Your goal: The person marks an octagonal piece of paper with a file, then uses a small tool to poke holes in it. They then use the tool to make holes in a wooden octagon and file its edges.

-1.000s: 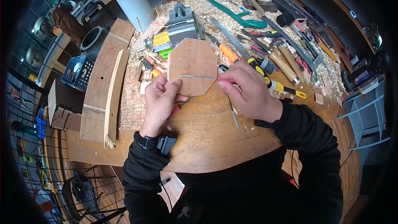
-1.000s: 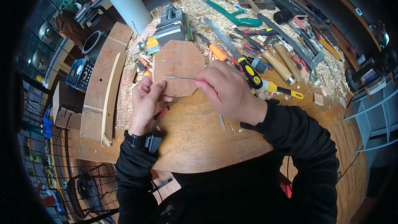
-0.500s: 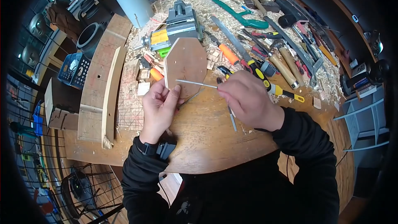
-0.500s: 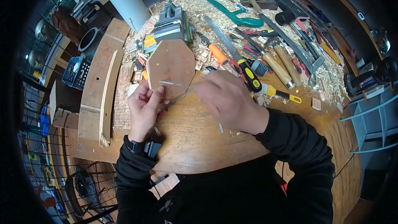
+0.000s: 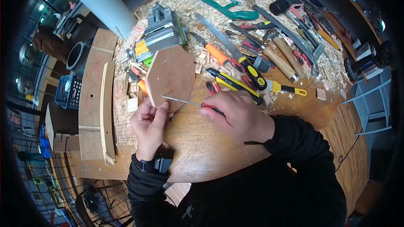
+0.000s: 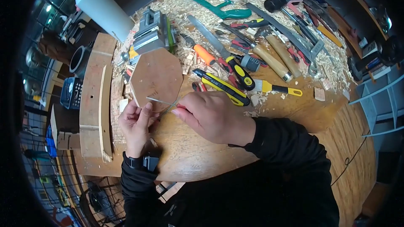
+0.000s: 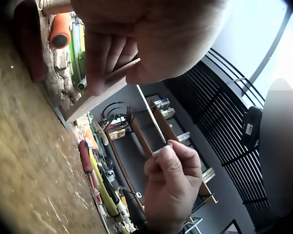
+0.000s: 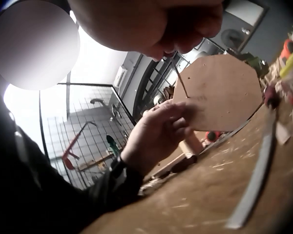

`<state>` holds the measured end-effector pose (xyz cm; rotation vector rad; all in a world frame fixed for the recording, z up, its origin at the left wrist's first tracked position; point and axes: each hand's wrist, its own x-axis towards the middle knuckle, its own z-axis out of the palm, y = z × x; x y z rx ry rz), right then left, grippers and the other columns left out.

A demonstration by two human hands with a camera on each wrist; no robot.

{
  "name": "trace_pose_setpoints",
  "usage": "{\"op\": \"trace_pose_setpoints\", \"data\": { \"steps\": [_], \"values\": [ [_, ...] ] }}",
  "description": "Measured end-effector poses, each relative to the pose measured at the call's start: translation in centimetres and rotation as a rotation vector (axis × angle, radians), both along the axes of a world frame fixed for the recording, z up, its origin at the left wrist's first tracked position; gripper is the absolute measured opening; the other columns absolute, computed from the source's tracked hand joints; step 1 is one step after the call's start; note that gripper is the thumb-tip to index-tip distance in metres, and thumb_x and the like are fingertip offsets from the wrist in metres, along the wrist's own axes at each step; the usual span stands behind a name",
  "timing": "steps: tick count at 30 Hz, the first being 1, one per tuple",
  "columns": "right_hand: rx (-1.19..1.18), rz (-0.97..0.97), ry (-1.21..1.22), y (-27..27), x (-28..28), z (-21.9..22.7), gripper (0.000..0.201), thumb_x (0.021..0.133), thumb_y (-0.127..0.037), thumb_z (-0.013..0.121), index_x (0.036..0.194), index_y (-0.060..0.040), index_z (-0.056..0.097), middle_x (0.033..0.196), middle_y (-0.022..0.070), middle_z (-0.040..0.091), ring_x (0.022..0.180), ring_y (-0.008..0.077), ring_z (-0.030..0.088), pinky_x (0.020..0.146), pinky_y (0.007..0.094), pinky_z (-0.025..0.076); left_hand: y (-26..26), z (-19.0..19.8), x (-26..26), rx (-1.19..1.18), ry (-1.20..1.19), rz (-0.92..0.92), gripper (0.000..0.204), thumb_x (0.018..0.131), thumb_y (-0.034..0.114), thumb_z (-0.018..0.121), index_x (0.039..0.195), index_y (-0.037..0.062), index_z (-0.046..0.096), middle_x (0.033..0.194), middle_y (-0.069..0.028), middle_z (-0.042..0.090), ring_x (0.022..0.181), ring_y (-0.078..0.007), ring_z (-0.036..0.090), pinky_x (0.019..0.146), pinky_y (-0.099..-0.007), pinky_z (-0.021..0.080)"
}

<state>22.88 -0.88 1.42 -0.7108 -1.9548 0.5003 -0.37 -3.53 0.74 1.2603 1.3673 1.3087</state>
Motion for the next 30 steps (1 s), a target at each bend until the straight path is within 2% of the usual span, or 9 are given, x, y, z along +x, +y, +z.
{"op": "trace_pose_setpoints", "data": {
  "steps": [6,8,12,14,17,20,23,27,30],
  "values": [
    [0.225,0.025,-0.043,0.1,0.1,0.4,0.012,0.089,-0.011,0.066,0.088,-0.0034,0.056,0.071,0.0109,0.057,0.064,0.0287,0.061,0.057,0.0404,0.047,-0.3,0.1,0.1,0.011,0.048,0.016,0.024,0.095,0.008,0.065,0.115,-0.0028,0.063,0.086,-0.003,0.07,0.071,-0.0063,0.063,0.063,-0.0197,0.05],
    [-0.02,0.019,-0.039,-0.4,0.0,-0.2,0.014,0.082,-0.005,0.071,0.092,-0.0012,0.062,0.074,0.0098,0.058,0.064,0.0274,0.06,0.057,0.0372,0.047,-0.2,0.2,0.2,0.001,0.058,0.019,0.024,0.095,0.009,0.065,0.116,-0.0027,0.063,0.085,-0.0029,0.07,0.071,-0.0064,0.063,0.063,-0.0197,0.05],
    [-0.09,0.01,-0.014,0.1,0.4,-0.4,0.015,0.081,-0.004,0.071,0.093,-0.0019,0.063,0.072,0.0088,0.055,0.061,0.0267,0.056,0.056,0.0374,0.045,-0.3,0.2,0.5,0.044,0.099,0.013,0.024,0.095,0.01,0.065,0.115,-0.0021,0.063,0.083,-0.003,0.07,0.07,-0.0064,0.063,0.061,-0.0193,0.05],
    [0.191,0.04,0.073,0.6,0.4,-0.6,0.014,0.079,-0.006,0.073,0.09,-0.002,0.064,0.069,0.0079,0.053,0.058,0.0258,0.054,0.054,0.0373,0.043,-0.3,0.2,0.6,0.059,0.11,0.016,0.024,0.095,0.011,0.066,0.114,-0.0019,0.063,0.083,-0.003,0.07,0.069,-0.0065,0.063,0.06,-0.0191,0.049],
    [0.351,0.091,0.028,0.3,-0.1,-0.3,0.014,0.076,-0.005,0.075,0.086,-0.0019,0.065,0.069,0.007,0.052,0.056,0.0242,0.054,0.052,0.0362,0.042,-0.2,0.3,0.6,0.046,0.108,0.059,0.022,0.095,0.013,0.065,0.113,-0.0016,0.064,0.081,-0.0032,0.07,0.066,-0.0065,0.063,0.056,-0.0191,0.048],
    [0.2,0.108,0.106,-0.6,-0.2,-0.3,0.015,0.072,-0.003,0.076,0.083,-0.0029,0.066,0.069,0.0064,0.051,0.057,0.0225,0.052,0.051,0.0348,0.04,-0.5,0.3,1.0,0.0,0.107,0.086,0.021,0.096,0.012,0.063,0.112,-0.002,0.063,0.08,-0.0028,0.069,0.066,-0.0059,0.062,0.056,-0.0186,0.048],
    [0.318,0.079,-0.025,-0.7,0.2,0.1,0.015,0.072,-0.001,0.075,0.085,-0.0037,0.067,0.068,0.0058,0.051,0.056,0.0216,0.052,0.051,0.0343,0.04,-0.5,0.0,1.0,0.048,0.112,0.064,0.02,0.096,0.011,0.062,0.112,-0.0023,0.063,0.08,-0.0024,0.069,0.065,-0.0054,0.061,0.057,-0.018,0.047],
    [0.33,0.169,0.072,-0.6,0.1,0.2,0.013,0.075,0.0,0.074,0.086,-0.0032,0.067,0.07,0.0073,0.053,0.055,0.0222,0.053,0.051,0.0336,0.04,-0.2,0.1,0.6,0.034,0.108,0.042,0.021,0.096,0.01,0.061,0.113,-0.003,0.062,0.079,-0.0026,0.068,0.065,-0.0052,0.061,0.058,-0.0188,0.049],
    [0.147,0.193,0.064,-1.0,1.0,0.7,0.017,0.077,0.001,0.073,0.092,-0.003,0.067,0.073,0.0079,0.057,0.058,0.0219,0.055,0.051,0.0324,0.041,0.1,1.0,0.1,-0.068,0.052,0.095,0.016,0.095,0.01,0.062,0.104,-0.0038,0.063,0.077,-0.0061,0.069,0.066,-0.0106,0.067,0.061,-0.0235,0.054]
  ]
}}
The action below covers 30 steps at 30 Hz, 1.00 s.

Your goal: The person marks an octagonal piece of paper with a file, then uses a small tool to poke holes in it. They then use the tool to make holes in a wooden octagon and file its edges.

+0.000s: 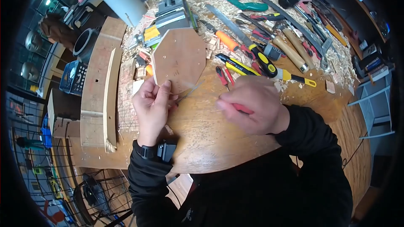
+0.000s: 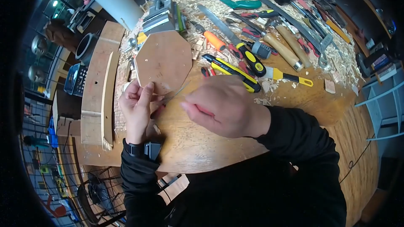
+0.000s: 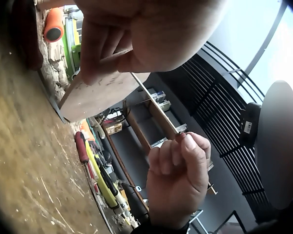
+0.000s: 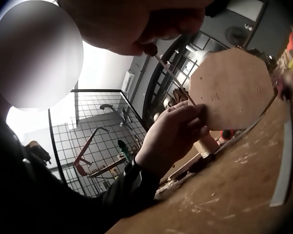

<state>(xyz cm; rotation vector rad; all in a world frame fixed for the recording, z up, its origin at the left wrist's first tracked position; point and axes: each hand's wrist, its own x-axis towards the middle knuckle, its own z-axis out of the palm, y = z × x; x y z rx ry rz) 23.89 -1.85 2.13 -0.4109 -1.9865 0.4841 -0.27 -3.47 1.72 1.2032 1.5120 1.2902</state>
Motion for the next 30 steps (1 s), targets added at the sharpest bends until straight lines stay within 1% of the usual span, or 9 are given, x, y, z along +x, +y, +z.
{"op": "trace_pose_setpoints", "data": {
  "steps": [3,5,14,16,20,22,26,28,30],
  "values": [
    [0.111,-0.126,0.115,0.6,-0.1,0.0,0.019,0.08,0.002,0.071,0.098,-0.0018,0.066,0.079,0.0079,0.06,0.065,0.0181,0.057,0.057,0.0288,0.043,0.7,-0.8,-1.0,0.093,-0.01,-0.07,0.019,0.095,0.008,0.061,0.109,-0.0052,0.062,0.081,-0.0062,0.07,0.067,-0.0113,0.067,0.064,-0.0242,0.055],
    [0.013,-0.317,0.17,1.2,0.0,-0.1,0.018,0.084,0.004,0.069,0.101,0.0,0.065,0.086,0.0077,0.062,0.072,0.0143,0.058,0.063,0.0253,0.044,0.6,-0.9,-1.0,0.136,-0.035,-0.094,0.021,0.095,0.007,0.061,0.111,-0.0057,0.062,0.083,-0.0061,0.07,0.068,-0.0114,0.067,0.064,-0.024,0.055],
    [-0.071,-0.312,0.154,2.1,0.4,-0.5,0.015,0.087,0.002,0.067,0.101,0.0008,0.064,0.09,0.0096,0.064,0.077,0.0157,0.06,0.069,0.026,0.046,0.2,-0.5,-0.7,0.076,-0.009,-0.096,0.023,0.095,0.008,0.063,0.114,-0.005,0.062,0.085,-0.0066,0.07,0.068,-0.0114,0.066,0.065,-0.0233,0.054],
    [-0.071,-0.309,0.149,2.3,0.5,-0.5,0.015,0.087,0.002,0.067,0.101,0.0007,0.064,0.091,0.0099,0.064,0.077,0.0164,0.061,0.069,0.0263,0.047,0.3,-0.8,-0.8,0.103,-0.012,-0.124,0.026,0.096,0.01,0.062,0.119,-0.0008,0.061,0.083,-0.0027,0.069,0.069,-0.0064,0.063,0.05,-0.0192,0.048],
    [-0.061,-0.301,0.174,2.3,0.4,-0.8,0.013,0.088,0.0,0.067,0.1,0.0005,0.065,0.091,0.0107,0.065,0.077,0.0176,0.062,0.068,0.0272,0.047,0.0,-0.4,-0.4,0.061,0.009,-0.097,0.026,0.096,0.011,0.063,0.119,-0.0005,0.061,0.082,-0.0026,0.069,0.069,-0.0066,0.063,0.05,-0.0191,0.048],
    [-0.043,-0.31,0.16,2.6,0.3,-0.6,0.013,0.086,0.0,0.067,0.099,-0.0005,0.064,0.088,0.0111,0.064,0.075,0.0203,0.062,0.066,0.029,0.048,-0.1,-0.4,-0.3,0.047,-0.002,-0.058,0.022,0.094,0.012,0.066,0.11,-0.0014,0.064,0.081,-0.006,0.07,0.068,-0.0118,0.068,0.055,-0.0226,0.053],
    [-0.05,-0.304,0.139,2.6,0.6,-0.7,0.015,0.085,0.0,0.067,0.099,-0.0013,0.062,0.085,0.0121,0.062,0.075,0.0241,0.063,0.067,0.0313,0.05,0.0,-0.5,-0.4,0.077,0.028,-0.07,0.022,0.094,0.013,0.066,0.11,-0.0011,0.064,0.08,-0.0057,0.07,0.068,-0.0117,0.068,0.055,-0.0223,0.053],
    [-0.06,-0.307,0.14,2.6,0.6,-0.7,0.015,0.085,0.0,0.067,0.099,-0.0012,0.062,0.085,0.012,0.061,0.075,0.0243,0.062,0.067,0.0314,0.05,0.0,-0.7,-0.6,0.069,0.029,-0.086,0.028,0.095,0.014,0.065,0.119,0.0002,0.062,0.083,-0.003,0.07,0.07,-0.0072,0.064,0.053,-0.0193,0.05],
    [-0.071,-0.308,0.14,2.7,0.6,-0.8,0.015,0.085,0.0,0.067,0.1,-0.0011,0.062,0.085,0.0119,0.061,0.075,0.0244,0.062,0.068,0.0315,0.05,-0.1,-0.7,-0.4,0.065,0.022,-0.083,0.028,0.094,0.014,0.065,0.118,0.0001,0.062,0.083,-0.003,0.07,0.069,-0.0069,0.064,0.053,-0.0193,0.05]
  ]
}}
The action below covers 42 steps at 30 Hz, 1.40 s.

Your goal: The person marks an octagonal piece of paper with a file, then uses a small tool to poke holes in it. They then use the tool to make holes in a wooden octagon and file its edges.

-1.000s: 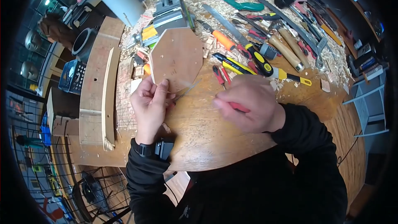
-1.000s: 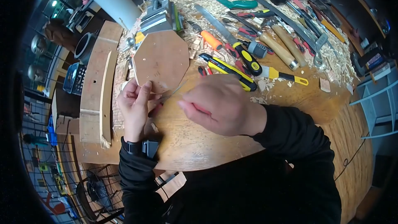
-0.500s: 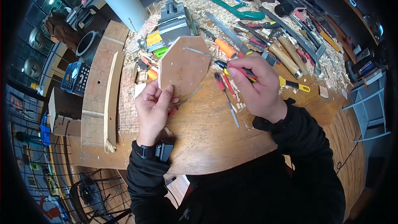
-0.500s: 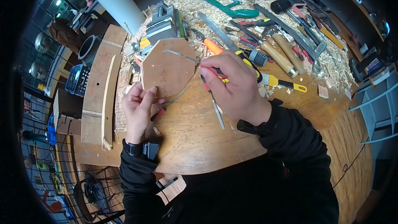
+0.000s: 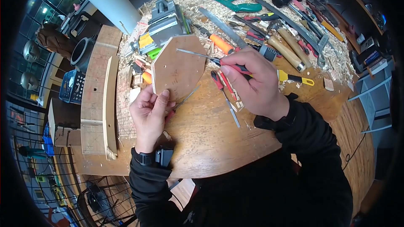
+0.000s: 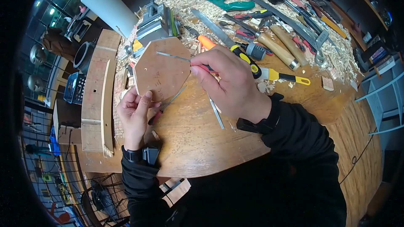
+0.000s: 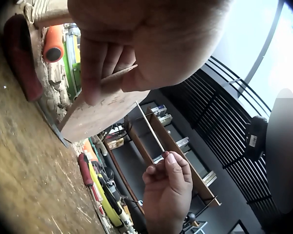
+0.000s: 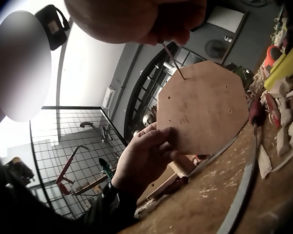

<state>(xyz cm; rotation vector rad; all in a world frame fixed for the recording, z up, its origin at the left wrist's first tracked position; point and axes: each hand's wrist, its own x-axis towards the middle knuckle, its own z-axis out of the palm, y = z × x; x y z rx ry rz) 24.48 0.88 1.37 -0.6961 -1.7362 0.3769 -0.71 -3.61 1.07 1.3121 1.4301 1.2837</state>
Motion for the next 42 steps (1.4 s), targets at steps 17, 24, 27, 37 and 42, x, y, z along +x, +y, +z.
{"op": "trace_pose_setpoints", "data": {
  "steps": [17,24,27,37,42],
  "values": [
    [-0.383,0.052,-0.016,-0.3,0.1,0.2,0.019,0.096,-0.019,0.061,0.087,-0.0015,0.06,0.066,0.0131,0.059,0.058,0.027,0.061,0.055,0.0351,0.046,-0.1,0.0,-0.7,0.065,0.074,-0.059,0.038,0.091,0.004,0.067,0.126,-0.0056,0.058,0.091,-0.0053,0.07,0.074,-0.007,0.063,0.066,-0.0208,0.05],
    [-0.334,0.167,-0.118,-1.0,0.1,0.2,0.013,0.096,-0.013,0.061,0.095,0.0002,0.062,0.078,0.0072,0.063,0.068,0.0145,0.061,0.064,0.0281,0.048,0.9,1.8,0.1,0.283,0.107,-0.115,0.051,0.089,0.004,0.066,0.137,-0.007,0.049,0.117,-0.0125,0.065,0.105,-0.014,0.06,0.091,-0.0276,0.047],
    [-0.141,0.13,-0.1,-1.2,-0.1,0.2,0.014,0.089,-0.009,0.067,0.098,-0.0005,0.061,0.08,0.0125,0.063,0.068,0.0251,0.063,0.062,0.0323,0.048,0.8,2.5,1.0,0.238,0.2,-0.092,0.043,0.095,0.009,0.062,0.134,-0.0055,0.053,0.113,-0.0089,0.066,0.098,-0.0104,0.059,0.087,-0.0252,0.047],
    [-0.437,0.12,-0.181,-0.4,0.3,0.8,0.026,0.098,-0.018,0.057,0.078,-0.002,0.059,0.065,0.0104,0.057,0.061,0.0234,0.058,0.059,0.0329,0.045,1.5,3.2,2.6,0.302,0.21,-0.072,0.039,0.096,0.01,0.06,0.132,-0.0054,0.055,0.112,-0.0079,0.067,0.099,-0.0098,0.058,0.087,-0.0252,0.047],
    [0.185,-0.053,-0.147,0.9,0.5,1.0,0.022,0.097,-0.018,0.059,0.082,-0.002,0.059,0.068,0.0046,0.06,0.062,0.0156,0.058,0.06,0.0326,0.045,1.8,2.8,3.3,0.301,0.207,-0.085,0.039,0.097,0.008,0.058,0.133,-0.0056,0.053,0.109,-0.0074,0.067,0.097,-0.0091,0.059,0.084,-0.0242,0.048]
  ]
}}
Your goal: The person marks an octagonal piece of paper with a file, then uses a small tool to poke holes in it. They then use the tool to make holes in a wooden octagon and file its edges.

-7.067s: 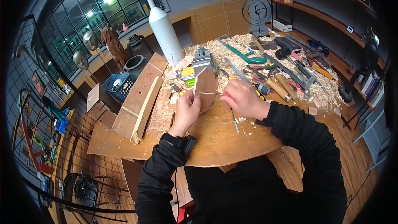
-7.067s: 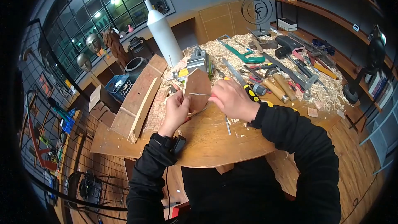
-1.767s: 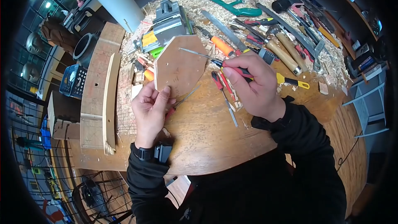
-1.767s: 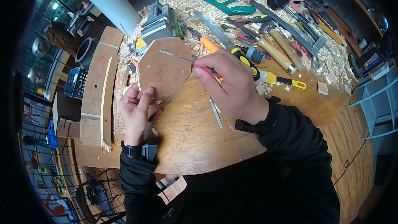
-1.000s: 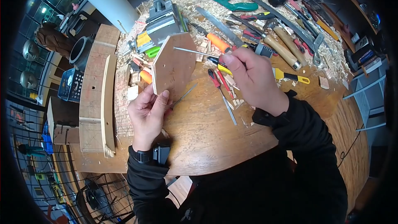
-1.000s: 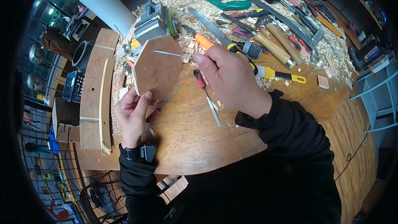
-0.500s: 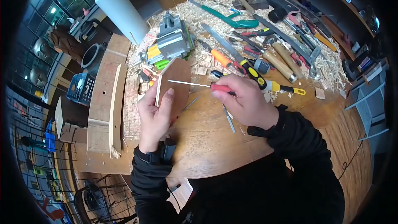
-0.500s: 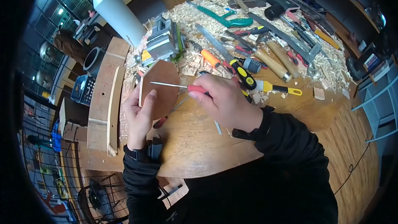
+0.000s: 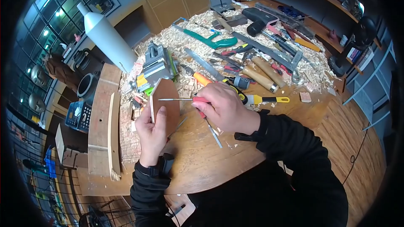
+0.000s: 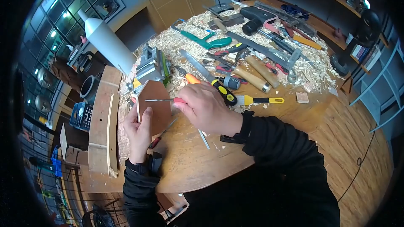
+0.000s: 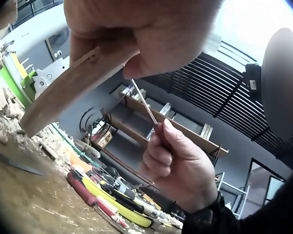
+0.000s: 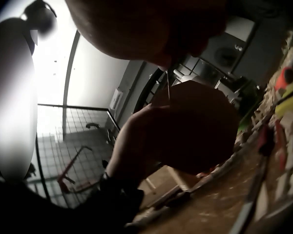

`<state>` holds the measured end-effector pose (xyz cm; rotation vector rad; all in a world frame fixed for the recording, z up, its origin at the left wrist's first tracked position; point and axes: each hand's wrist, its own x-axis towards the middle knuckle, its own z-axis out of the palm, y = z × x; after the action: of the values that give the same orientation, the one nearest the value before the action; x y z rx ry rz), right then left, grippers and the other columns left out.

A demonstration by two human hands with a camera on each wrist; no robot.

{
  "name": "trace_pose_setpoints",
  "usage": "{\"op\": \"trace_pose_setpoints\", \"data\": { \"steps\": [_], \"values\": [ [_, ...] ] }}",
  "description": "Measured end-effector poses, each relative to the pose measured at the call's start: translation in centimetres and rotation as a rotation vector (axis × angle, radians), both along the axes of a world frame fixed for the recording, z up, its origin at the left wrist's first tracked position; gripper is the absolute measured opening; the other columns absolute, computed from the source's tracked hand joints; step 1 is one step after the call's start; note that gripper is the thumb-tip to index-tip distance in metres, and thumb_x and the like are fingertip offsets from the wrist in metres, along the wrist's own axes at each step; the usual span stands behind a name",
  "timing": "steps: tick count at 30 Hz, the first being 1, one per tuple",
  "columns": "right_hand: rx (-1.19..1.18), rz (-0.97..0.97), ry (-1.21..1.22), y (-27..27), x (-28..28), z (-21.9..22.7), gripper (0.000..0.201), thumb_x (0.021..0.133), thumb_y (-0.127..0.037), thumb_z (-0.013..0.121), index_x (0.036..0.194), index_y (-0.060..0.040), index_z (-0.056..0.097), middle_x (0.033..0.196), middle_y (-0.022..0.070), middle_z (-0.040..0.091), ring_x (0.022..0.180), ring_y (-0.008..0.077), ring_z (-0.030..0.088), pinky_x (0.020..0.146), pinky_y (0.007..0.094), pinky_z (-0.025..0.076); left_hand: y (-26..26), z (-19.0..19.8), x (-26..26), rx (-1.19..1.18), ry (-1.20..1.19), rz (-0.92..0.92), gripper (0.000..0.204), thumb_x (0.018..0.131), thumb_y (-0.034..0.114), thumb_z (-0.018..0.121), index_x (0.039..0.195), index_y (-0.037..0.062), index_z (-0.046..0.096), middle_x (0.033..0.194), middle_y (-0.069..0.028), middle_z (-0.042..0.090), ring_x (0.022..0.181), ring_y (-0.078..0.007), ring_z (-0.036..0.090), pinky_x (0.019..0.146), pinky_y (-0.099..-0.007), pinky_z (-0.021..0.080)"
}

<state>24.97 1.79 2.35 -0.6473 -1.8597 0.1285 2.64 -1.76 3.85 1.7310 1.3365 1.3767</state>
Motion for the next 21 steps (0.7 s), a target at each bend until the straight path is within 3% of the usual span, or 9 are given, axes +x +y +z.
{"op": "trace_pose_setpoints", "data": {
  "steps": [2,5,6,8,11,14,18,20,21],
  "values": [
    [-0.03,-0.004,-0.017,-0.1,0.1,0.1,0.021,0.095,-0.018,0.062,0.082,-0.0023,0.059,0.068,0.0042,0.059,0.061,0.0139,0.058,0.059,0.0325,0.045,0.0,-0.1,0.1,0.023,0.005,-0.013,0.039,0.097,0.007,0.057,0.133,-0.0058,0.053,0.108,-0.0073,0.068,0.096,-0.0088,0.059,0.083,-0.0241,0.048],
    [-1.066,0.357,0.056,-0.3,0.3,1.1,0.02,0.091,-0.017,0.067,0.08,-0.0022,0.059,0.067,0.0081,0.055,0.056,0.0178,0.056,0.054,0.0326,0.043,-0.2,-0.6,0.0,0.05,-0.004,0.023,0.037,0.097,0.005,0.055,0.133,-0.006,0.053,0.109,-0.0082,0.068,0.095,-0.009,0.059,0.084,-0.0243,0.048],
    [-1.071,0.351,0.056,-0.5,0.1,0.9,0.02,0.091,-0.017,0.067,0.08,-0.0022,0.059,0.067,0.0081,0.055,0.056,0.0178,0.056,0.054,0.0326,0.043,0.0,-0.6,0.0,0.045,-0.007,0.018,0.037,0.097,0.005,0.055,0.133,-0.006,0.053,0.109,-0.0082,0.068,0.095,-0.009,0.059,0.084,-0.0243,0.048],
    [-0.41,0.143,0.044,-1.0,-0.4,0.1,0.022,0.091,-0.019,0.068,0.08,-0.0018,0.059,0.067,0.0074,0.055,0.056,0.0169,0.054,0.054,0.0306,0.042,0.0,-0.9,-0.1,0.059,0.004,0.048,0.036,0.097,0.005,0.055,0.132,-0.0055,0.055,0.108,-0.0083,0.068,0.095,-0.0093,0.06,0.084,-0.0244,0.048],
    [-0.149,0.081,0.023,-0.4,-1.0,-0.6,0.024,0.09,-0.021,0.069,0.081,-0.0018,0.059,0.066,0.0071,0.055,0.056,0.0162,0.052,0.053,0.0293,0.041,-0.3,-1.1,-0.4,0.036,-0.009,0.063,0.035,0.097,0.006,0.056,0.13,-0.005,0.056,0.106,-0.0088,0.069,0.095,-0.0095,0.06,0.083,-0.0246,0.048],
    [-0.933,0.342,-0.072,-0.3,-0.1,0.0,0.02,0.089,-0.017,0.071,0.081,-0.0014,0.059,0.067,0.0088,0.054,0.057,0.0177,0.053,0.055,0.0297,0.041,-0.5,-1.4,-1.0,0.046,0.033,0.102,0.036,0.096,0.006,0.057,0.13,-0.0042,0.057,0.104,-0.0098,0.07,0.093,-0.0094,0.061,0.082,-0.0246,0.049],
    [-0.892,0.356,-0.07,-0.3,-0.4,-0.7,0.018,0.088,-0.014,0.071,0.081,-0.0015,0.06,0.067,0.0056,0.053,0.057,0.0134,0.049,0.056,0.0282,0.041,-0.5,-1.3,-1.1,0.069,0.107,0.096,0.037,0.095,0.005,0.057,0.131,-0.0031,0.056,0.102,-0.0102,0.07,0.092,-0.0099,0.062,0.081,-0.0248,0.049],
    [-0.173,0.067,-0.001,-0.8,-1.1,-0.9,0.017,0.089,-0.013,0.071,0.082,-0.0013,0.06,0.066,0.0016,0.051,0.06,0.0078,0.045,0.056,0.0268,0.039,-0.4,-1.5,-1.2,0.089,0.109,0.088,0.037,0.096,0.005,0.056,0.132,-0.0032,0.056,0.103,-0.0109,0.07,0.093,-0.0108,0.062,0.082,-0.0258,0.049],
    [-0.11,0.054,-0.012,-0.7,-1.1,-0.9,0.017,0.089,-0.012,0.071,0.083,-0.0003,0.06,0.067,-0.0008,0.051,0.062,0.0048,0.046,0.055,0.0262,0.039,-0.5,-1.6,-1.2,0.085,0.108,0.099,0.037,0.096,0.005,0.056,0.132,-0.0032,0.056,0.103,-0.0109,0.07,0.093,-0.0108,0.062,0.082,-0.0258,0.049]
  ]
}}
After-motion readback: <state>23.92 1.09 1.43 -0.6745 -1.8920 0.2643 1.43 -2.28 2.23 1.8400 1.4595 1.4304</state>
